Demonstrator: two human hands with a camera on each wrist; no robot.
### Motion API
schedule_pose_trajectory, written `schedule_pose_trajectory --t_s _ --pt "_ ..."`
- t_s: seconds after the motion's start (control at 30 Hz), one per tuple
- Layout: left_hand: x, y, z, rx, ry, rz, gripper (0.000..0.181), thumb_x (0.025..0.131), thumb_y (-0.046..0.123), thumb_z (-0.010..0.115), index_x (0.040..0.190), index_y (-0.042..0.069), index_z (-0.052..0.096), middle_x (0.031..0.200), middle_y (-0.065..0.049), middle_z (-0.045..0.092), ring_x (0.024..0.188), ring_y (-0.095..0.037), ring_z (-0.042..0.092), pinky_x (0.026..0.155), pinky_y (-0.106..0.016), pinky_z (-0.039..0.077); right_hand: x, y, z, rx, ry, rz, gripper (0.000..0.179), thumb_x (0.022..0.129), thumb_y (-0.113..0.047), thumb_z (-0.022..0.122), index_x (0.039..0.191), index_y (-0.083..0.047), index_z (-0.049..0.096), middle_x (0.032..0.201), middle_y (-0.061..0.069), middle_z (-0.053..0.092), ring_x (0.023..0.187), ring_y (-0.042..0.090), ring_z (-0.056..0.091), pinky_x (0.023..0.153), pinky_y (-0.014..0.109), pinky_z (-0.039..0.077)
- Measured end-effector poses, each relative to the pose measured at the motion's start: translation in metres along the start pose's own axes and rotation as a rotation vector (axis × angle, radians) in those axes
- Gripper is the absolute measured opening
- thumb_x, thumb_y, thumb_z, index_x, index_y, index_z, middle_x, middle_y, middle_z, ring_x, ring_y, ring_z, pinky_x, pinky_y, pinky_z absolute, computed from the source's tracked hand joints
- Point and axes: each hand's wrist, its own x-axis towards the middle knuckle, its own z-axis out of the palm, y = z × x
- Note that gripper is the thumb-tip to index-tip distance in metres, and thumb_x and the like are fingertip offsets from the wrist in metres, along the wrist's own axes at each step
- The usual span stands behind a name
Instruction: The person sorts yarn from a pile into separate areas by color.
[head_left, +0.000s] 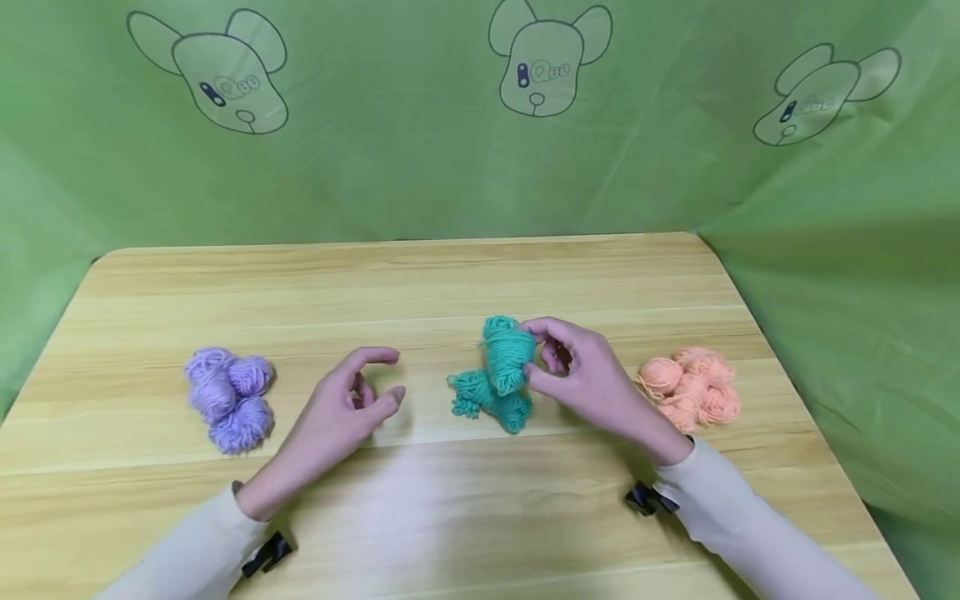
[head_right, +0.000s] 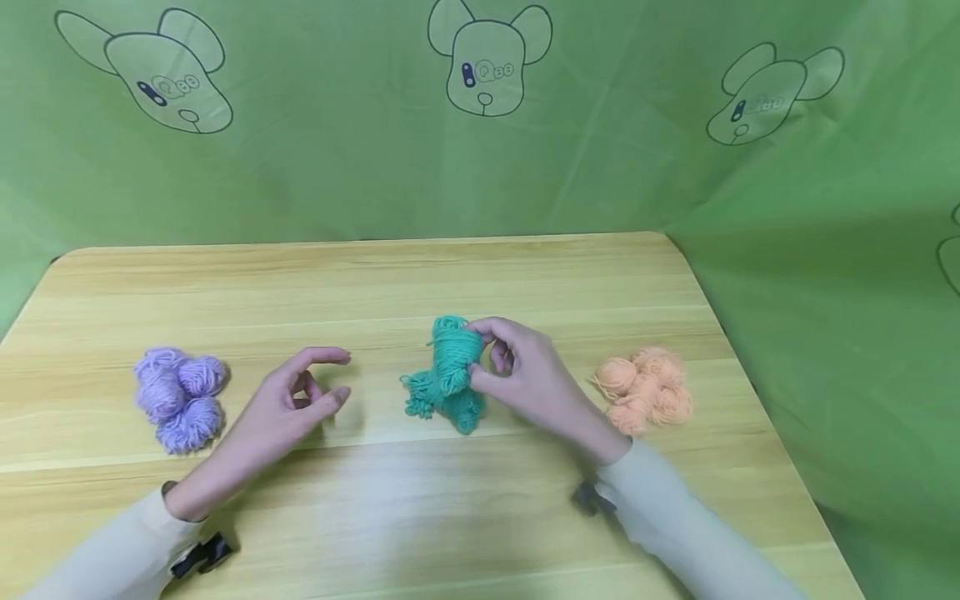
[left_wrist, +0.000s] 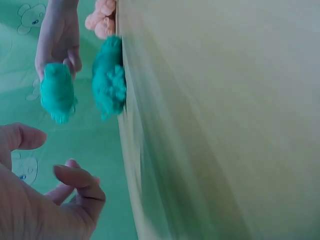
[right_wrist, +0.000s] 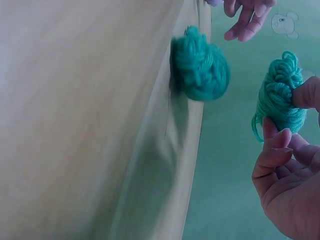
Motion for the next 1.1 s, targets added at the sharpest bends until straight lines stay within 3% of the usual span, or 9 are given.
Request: schedule_pose_trajectory --t_s 0.23,0.6,0.87,0.93,1.0,1.1 --pt "0.017 0.01 0.028 0.017 -0.055 -0.031 0.061 0.098 0.028 0.08 0.153 0.014 0.058 0.077 -0.005 0.057 0.068 -0.021 0.053 0.059 -0.032 0.046 0.015 0.009 -0.003 -0.025 0.033 0.056 0.045 0.091 -0.003 0.076 0.136 -0.005 0.071 0.079 0.004 0.058 0.07 0.02 0.052 0.061 0.026 0.041" --pt "0.028 0.01 0.051 -0.071 -0.1 -0.065 0.058 0.096 0.028 0.081 0.149 0.014 0.063 0.073 -0.005 0.053 0.064 -0.019 0.049 0.055 -0.031 0.042 0.036 0.018 0.0 -0.005 0.043 0.12 0.048 0.091 -0.005 0.074 0.138 -0.006 0.069 0.083 0.006 0.06 0.073 0.022 0.053 0.062 0.027 0.043" --pt "0.033 0.018 0.063 -0.129 -0.168 -0.111 0.059 0.095 0.02 0.082 0.15 0.009 0.062 0.095 -0.01 0.061 0.065 -0.018 0.049 0.059 -0.031 0.044 0.048 0.026 0.004 -0.027 0.042 0.186 0.045 0.093 -0.008 0.073 0.137 -0.007 0.07 0.095 0.007 0.064 0.081 0.023 0.056 0.066 0.027 0.044" --pt "0.035 0.02 0.065 -0.129 -0.167 -0.106 0.06 0.094 0.018 0.083 0.149 0.008 0.063 0.111 -0.008 0.065 0.074 -0.019 0.054 0.069 -0.034 0.049 0.051 0.028 0.005 -0.03 0.036 0.203 0.045 0.093 -0.009 0.072 0.138 -0.007 0.069 0.098 0.007 0.065 0.082 0.022 0.056 0.066 0.027 0.044" --pt "0.037 0.022 0.068 -0.135 -0.166 -0.1 0.061 0.092 0.014 0.084 0.149 0.008 0.063 0.128 -0.007 0.067 0.096 -0.022 0.062 0.09 -0.042 0.053 0.054 0.029 0.005 -0.03 0.027 0.217 0.046 0.093 -0.01 0.071 0.139 -0.007 0.068 0.102 0.008 0.065 0.084 0.022 0.057 0.066 0.027 0.045" --pt "0.039 0.022 0.071 -0.155 -0.175 -0.084 0.065 0.089 0.01 0.086 0.15 0.006 0.061 0.148 -0.006 0.063 0.134 -0.027 0.055 0.119 -0.052 0.038 0.058 0.032 0.006 -0.037 0.009 0.237 0.049 0.093 -0.01 0.07 0.141 -0.005 0.067 0.106 0.009 0.066 0.086 0.023 0.057 0.068 0.03 0.047"
